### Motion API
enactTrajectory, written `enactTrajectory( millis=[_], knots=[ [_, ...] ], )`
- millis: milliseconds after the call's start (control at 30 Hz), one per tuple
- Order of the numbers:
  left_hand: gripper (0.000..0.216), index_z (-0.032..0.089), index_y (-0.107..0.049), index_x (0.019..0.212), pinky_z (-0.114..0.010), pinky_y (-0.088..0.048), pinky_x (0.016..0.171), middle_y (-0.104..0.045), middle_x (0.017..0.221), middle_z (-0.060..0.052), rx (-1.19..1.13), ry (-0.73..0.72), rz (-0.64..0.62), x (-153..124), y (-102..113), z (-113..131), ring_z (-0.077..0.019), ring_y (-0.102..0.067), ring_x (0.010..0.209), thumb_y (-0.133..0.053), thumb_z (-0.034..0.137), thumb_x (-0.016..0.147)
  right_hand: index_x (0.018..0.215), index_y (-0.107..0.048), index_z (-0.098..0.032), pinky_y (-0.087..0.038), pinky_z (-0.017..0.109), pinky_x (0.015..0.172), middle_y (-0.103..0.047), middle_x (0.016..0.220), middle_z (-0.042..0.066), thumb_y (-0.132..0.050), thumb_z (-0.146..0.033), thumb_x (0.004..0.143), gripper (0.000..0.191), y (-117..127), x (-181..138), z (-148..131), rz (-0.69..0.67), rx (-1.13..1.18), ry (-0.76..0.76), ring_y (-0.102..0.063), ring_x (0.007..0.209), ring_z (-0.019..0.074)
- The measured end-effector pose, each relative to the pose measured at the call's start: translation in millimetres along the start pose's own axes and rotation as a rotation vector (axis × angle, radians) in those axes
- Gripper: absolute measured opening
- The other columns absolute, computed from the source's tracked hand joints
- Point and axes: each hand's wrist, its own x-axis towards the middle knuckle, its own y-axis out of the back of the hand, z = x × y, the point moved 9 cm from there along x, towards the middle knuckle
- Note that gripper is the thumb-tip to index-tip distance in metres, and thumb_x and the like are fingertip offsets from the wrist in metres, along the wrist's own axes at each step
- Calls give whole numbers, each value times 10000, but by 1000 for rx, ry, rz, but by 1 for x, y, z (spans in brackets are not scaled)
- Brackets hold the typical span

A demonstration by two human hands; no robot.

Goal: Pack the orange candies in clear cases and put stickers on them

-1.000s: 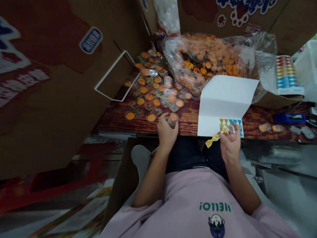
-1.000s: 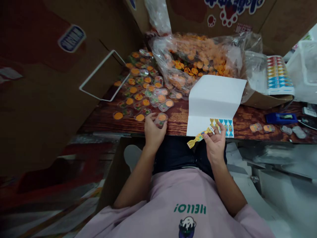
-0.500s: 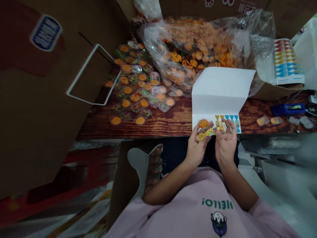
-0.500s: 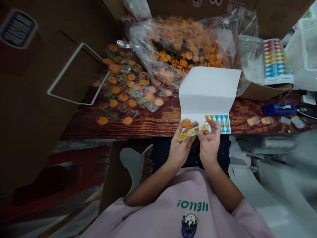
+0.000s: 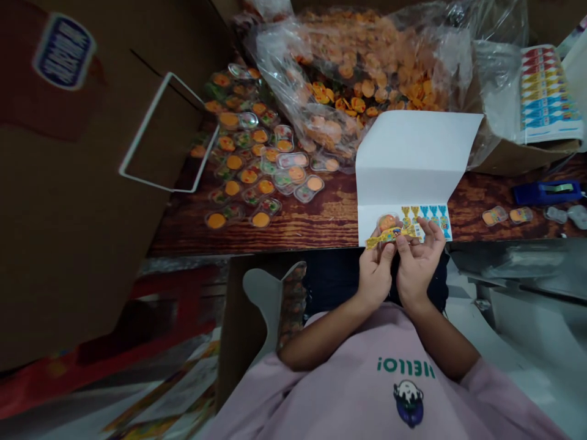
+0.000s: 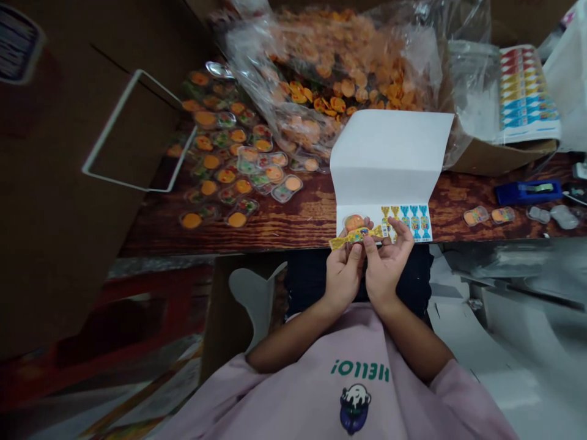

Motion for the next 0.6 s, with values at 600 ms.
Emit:
enactTrajectory(
  millis=[600],
  knots=[
    [308,216,-820,968,-335,-563,944,-677,992,-64,204,-182,59,9,18,25,-199,-669,999,-796,508,876,1004,-738,-269,-568,373,899,-715,981,25,-845,-469,807,300,0,25,21,-347,35,-82,-660,915,194]
  ],
)
